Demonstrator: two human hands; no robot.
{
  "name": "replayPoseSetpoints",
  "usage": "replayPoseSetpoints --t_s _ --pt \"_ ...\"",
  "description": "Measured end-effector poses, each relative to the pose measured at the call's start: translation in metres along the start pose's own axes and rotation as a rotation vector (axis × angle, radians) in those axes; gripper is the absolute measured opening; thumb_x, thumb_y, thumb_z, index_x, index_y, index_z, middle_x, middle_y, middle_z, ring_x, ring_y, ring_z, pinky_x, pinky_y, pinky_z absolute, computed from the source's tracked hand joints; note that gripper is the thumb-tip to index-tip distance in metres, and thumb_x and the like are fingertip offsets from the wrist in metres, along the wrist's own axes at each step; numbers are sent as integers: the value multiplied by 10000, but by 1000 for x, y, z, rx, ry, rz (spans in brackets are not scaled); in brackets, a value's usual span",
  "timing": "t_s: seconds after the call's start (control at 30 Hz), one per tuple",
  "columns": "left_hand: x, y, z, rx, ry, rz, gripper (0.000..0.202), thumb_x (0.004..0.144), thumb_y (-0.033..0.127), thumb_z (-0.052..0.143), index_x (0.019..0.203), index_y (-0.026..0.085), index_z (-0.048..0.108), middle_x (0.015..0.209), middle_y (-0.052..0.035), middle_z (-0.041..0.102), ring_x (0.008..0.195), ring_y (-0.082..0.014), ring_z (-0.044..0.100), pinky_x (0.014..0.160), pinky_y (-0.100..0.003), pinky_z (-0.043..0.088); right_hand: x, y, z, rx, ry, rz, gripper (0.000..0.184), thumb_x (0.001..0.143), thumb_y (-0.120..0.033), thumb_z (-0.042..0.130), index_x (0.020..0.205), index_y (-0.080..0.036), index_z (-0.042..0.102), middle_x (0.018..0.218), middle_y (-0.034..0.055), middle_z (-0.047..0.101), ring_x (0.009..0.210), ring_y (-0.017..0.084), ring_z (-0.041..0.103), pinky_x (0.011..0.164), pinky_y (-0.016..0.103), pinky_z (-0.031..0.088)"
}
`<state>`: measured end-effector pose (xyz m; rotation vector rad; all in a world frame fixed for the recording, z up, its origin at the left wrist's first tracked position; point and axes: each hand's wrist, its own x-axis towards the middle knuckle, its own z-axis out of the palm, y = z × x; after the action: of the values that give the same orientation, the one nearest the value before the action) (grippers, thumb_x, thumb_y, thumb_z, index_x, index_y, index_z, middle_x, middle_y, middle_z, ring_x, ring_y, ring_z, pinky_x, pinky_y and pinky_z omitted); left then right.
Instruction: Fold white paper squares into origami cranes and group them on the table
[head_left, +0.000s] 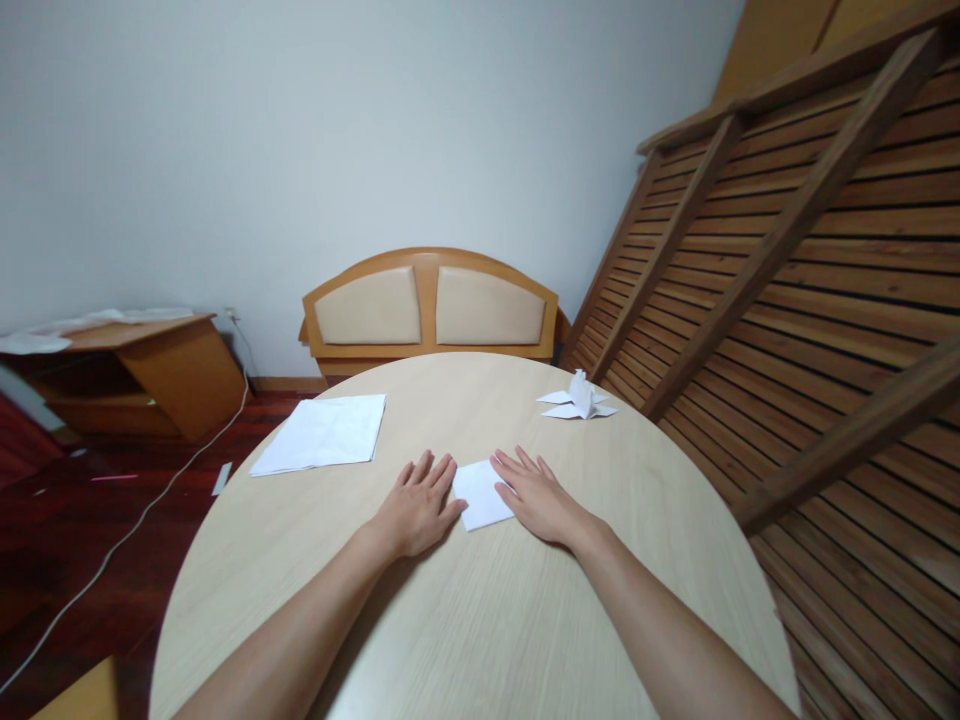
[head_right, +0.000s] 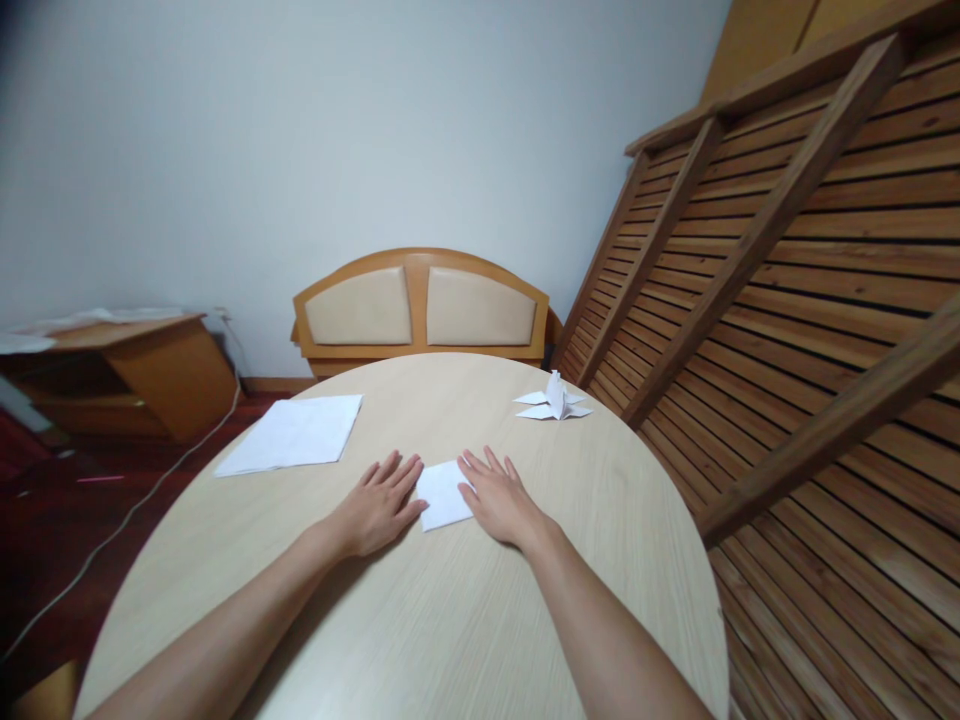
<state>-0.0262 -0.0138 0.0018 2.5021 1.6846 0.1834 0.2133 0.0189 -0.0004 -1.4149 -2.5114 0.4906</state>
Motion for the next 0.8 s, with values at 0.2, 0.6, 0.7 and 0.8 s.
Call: replayPoseSetpoints --t_s 0.2,0.6,0.7,0.8 --pt "1 -3 -8 24 111 -42 779 932 605 413 1504 82 343 1582 -198 291 1484 -380 191 1180 -571 191 3 2 -2 -24 52 -38 497 1015 -439 368 1483 -282 427 1619 41 259 1511 310 125 1186 587 134" --pt "4 5 -2 -101 -58 264 665 979 485 387 1545 159 263 1615 -116 230 1503 -274 182 1206 -507 191 10 -9 3 -23 249 -233 367 990 -333 482 1327 -259 607 1302 83 622 1217 231 524 1059 410 390" --pt "4 4 -4 -93 -89 248 759 944 555 429 1557 158 225 1625 -116 179 1507 -294 149 1210 -512 164 7 -9 2 -56 181 -224 452 970 -407 509 1391 -248 550 1422 96 548 1298 262 465 1121 458 309" --pt "3 4 -6 -88 -117 249 873 897 651 457 1567 159 189 1631 -121 131 1508 -317 118 1216 -508 132 4 -9 1 -59 108 -203 575 939 -503 525 1454 -254 474 1520 91 449 1368 291 391 1154 488 247"
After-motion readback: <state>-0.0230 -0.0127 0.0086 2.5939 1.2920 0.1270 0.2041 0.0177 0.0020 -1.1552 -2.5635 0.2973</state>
